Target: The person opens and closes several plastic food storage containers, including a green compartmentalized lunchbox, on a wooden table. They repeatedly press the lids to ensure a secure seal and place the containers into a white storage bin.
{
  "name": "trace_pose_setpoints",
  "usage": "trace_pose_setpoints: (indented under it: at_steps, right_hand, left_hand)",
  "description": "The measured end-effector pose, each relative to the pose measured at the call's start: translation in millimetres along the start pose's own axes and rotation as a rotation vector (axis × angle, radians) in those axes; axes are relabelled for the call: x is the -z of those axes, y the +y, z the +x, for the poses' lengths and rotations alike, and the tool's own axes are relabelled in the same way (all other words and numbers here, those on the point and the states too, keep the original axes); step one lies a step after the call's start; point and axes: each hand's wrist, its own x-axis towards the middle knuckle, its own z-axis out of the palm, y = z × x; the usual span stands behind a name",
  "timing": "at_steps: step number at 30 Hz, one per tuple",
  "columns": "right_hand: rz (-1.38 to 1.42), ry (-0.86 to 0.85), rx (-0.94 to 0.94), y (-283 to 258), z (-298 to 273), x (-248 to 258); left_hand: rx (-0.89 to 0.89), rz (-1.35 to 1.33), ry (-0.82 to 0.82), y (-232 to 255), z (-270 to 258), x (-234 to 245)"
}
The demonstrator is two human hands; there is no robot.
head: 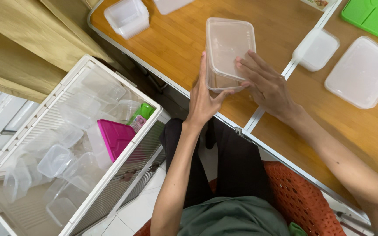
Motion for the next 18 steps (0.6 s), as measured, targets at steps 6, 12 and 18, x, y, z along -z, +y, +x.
trace_pose_setpoints:
  at_steps: [6,12,18]
  right_hand:
    - [-0.019,-0.061,0.097,21.7,-2.1,5.9]
    - [-0.046,-0.084,0.086,24.3,-4.7,8.6]
    - [-0.062,-0.064,0.022,13.6,-0.8,9.7]
  left_hand:
    - [0.013,-0.032,-0.04,-1.8,1.5,3.1]
    - [0.011,-0.082,-0.04,-5.3,0.1,3.0]
    - [0.004,-0.043,-0.024,-5.4,0.3,0.3]
